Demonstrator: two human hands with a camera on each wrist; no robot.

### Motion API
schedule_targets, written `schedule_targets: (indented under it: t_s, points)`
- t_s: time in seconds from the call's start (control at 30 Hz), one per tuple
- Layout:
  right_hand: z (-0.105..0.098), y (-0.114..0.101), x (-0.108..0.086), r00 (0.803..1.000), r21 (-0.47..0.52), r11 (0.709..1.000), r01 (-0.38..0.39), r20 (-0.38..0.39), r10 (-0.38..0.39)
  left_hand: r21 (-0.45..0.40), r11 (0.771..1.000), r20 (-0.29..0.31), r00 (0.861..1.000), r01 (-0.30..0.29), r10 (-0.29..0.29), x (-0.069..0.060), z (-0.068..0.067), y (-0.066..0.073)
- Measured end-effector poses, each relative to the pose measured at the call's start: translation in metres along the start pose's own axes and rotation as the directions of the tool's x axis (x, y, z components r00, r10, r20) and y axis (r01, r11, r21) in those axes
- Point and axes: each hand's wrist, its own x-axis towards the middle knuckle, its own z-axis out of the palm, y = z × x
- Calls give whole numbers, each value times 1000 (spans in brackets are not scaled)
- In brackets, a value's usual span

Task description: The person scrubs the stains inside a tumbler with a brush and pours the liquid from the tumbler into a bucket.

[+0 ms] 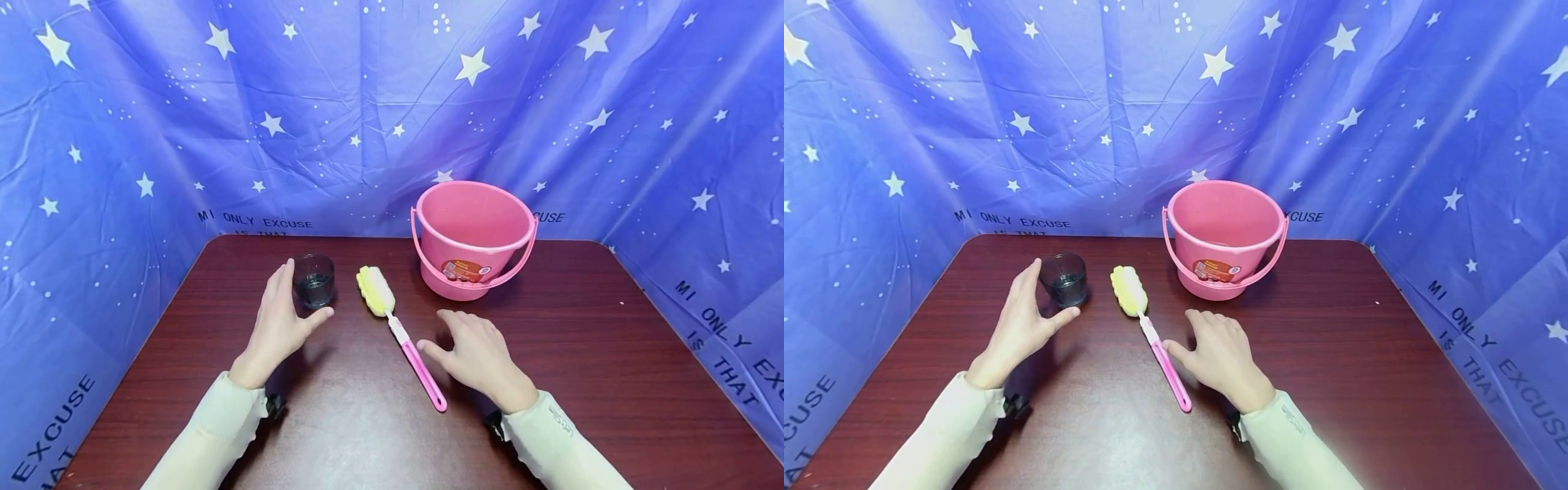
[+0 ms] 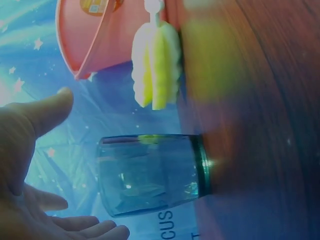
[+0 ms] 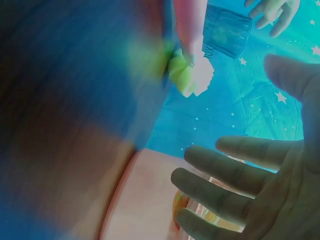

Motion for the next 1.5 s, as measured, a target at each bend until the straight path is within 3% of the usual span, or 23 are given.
schedule_targets:
  t_s: [0.1,0.23,0.5,0.63,0.8,0.93,1.1,1.4,1.5]
  points:
    - [1,-3,3,1000,-6,1000,-12,10,12,-8,998,2,998,67,-67,3,1,-3]
    - [2,-7,6,993,4,997,-72,91,72,-6,987,32,986,163,-162,8,3,-7]
    - [3,-19,15,953,49,986,-158,268,139,-60,948,114,945,314,-306,20,7,-17]
    - [5,-24,18,944,47,985,-167,294,146,-94,927,130,928,363,-350,23,8,-20]
    - [8,-27,22,937,60,985,-163,320,136,-141,909,117,918,393,-378,27,13,-22]
    - [8,-28,25,928,75,984,-161,351,125,-161,889,119,902,430,-415,30,16,-25]
    - [9,-30,29,919,88,982,-167,375,123,-272,835,151,878,479,-454,33,20,-30]
    - [12,-31,31,883,90,973,-213,444,152,-482,708,245,855,516,-456,34,29,-37]
    - [12,-32,30,875,88,973,-214,459,152,-521,678,252,853,518,-458,34,31,-39]
